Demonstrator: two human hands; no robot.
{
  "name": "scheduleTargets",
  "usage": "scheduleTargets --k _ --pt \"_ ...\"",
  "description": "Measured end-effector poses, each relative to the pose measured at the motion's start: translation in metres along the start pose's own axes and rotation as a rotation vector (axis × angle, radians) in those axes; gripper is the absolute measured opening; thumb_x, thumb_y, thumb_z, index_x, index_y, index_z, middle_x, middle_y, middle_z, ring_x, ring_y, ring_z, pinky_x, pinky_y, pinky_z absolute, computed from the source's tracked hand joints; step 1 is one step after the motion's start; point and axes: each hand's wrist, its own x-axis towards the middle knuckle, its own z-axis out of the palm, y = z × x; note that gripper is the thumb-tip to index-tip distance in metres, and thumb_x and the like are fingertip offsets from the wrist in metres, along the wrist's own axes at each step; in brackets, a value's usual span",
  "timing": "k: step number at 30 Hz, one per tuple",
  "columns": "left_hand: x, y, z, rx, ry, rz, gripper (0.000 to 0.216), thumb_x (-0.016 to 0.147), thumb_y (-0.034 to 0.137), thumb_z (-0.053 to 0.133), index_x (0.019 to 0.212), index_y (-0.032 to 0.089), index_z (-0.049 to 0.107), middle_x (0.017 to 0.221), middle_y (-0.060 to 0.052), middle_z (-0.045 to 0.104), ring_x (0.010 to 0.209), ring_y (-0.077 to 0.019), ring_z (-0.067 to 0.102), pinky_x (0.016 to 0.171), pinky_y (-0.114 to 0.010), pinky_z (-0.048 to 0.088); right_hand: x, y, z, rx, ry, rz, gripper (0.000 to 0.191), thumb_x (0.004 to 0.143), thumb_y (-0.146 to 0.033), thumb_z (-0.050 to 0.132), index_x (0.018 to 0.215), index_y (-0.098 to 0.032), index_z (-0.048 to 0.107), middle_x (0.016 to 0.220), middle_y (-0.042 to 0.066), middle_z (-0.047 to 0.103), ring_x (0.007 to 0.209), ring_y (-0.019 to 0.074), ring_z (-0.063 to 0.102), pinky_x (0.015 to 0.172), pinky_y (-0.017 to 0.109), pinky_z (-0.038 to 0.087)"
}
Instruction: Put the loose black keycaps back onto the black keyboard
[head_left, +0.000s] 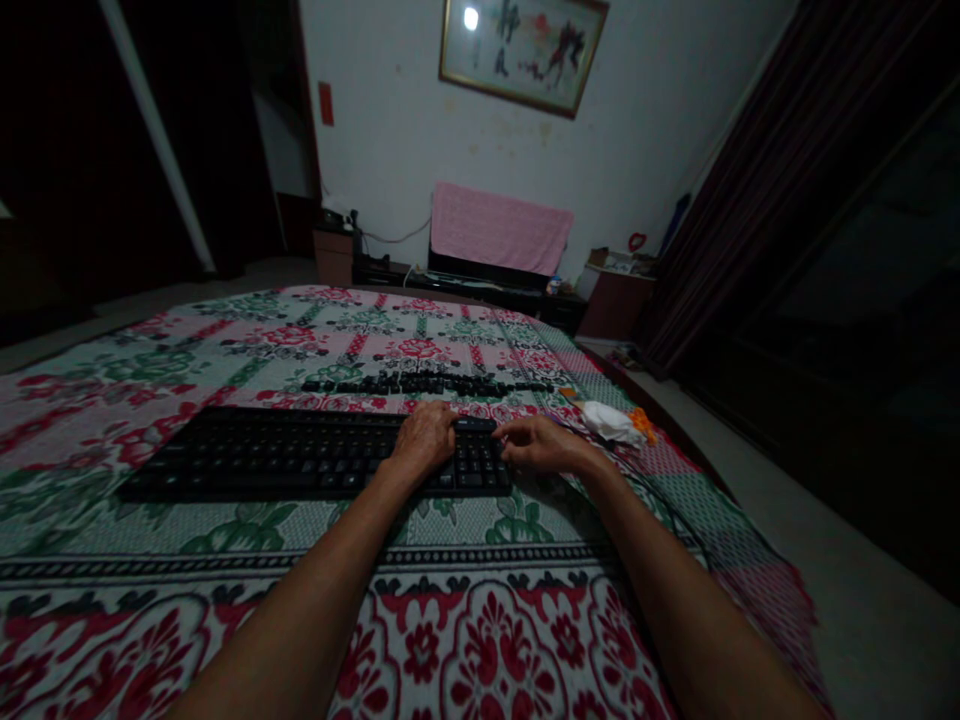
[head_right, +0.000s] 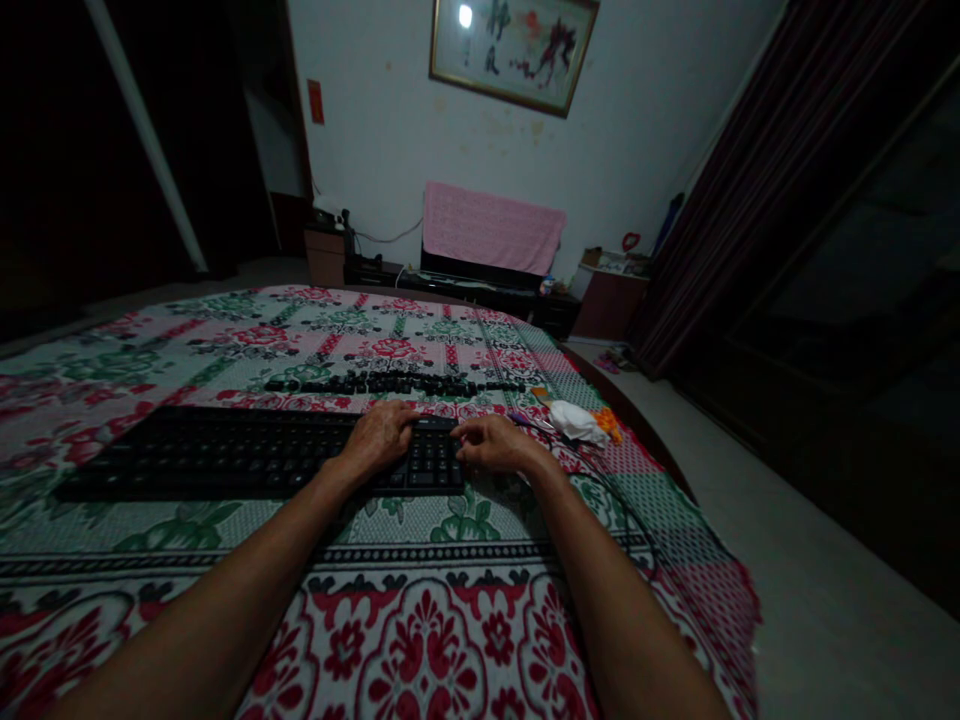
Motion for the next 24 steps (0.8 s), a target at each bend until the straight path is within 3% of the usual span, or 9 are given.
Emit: scheduleTargets --k 5,16,24 --pt "0.0 0.001 -0.002 0.001 -0.029 -0.01 0.031 0.078 0.02 0.037 0.095 0.02 0.062 0.092 -0.005 0.057 0.088 -0.0181 0.047 0.081 -0.029 0.039 0.001 -0.004 0.001 -0.007 0.026 0.015 0.032 0.064 -0.023 0.056 0.094 -0.011 0.058 0.067 -0.001 0.058 0.054 0.007 0.047 0.047 0.017 0.035" --pt "0.0 0.002 -0.003 -0.008 -0.023 0.001 0.031 0.077 0.019 0.038 0.097 0.021 0.062 0.093 -0.006 0.056 0.089 -0.018 0.047 0.082 -0.029 0.038 0.007 0.002 0.008 0.368 0.028 0.153 0.029 0.06 -0.018 0.06 0.088 -0.016 0.052 0.058 -0.005 0.051 0.042 0.0045 0.042 0.041 0.017 0.034" --pt "-0.001 0.002 -0.003 -0.004 -0.022 -0.002 0.032 0.077 0.018 0.038 0.098 0.021 0.061 0.096 -0.006 0.056 0.091 -0.018 0.046 0.083 -0.029 0.038 0.002 0.002 0.006 0.375 0.012 0.14 0.03 0.06 -0.023 0.062 0.087 -0.017 0.05 0.056 -0.007 0.048 0.043 0.0045 0.042 0.042 0.017 0.033"
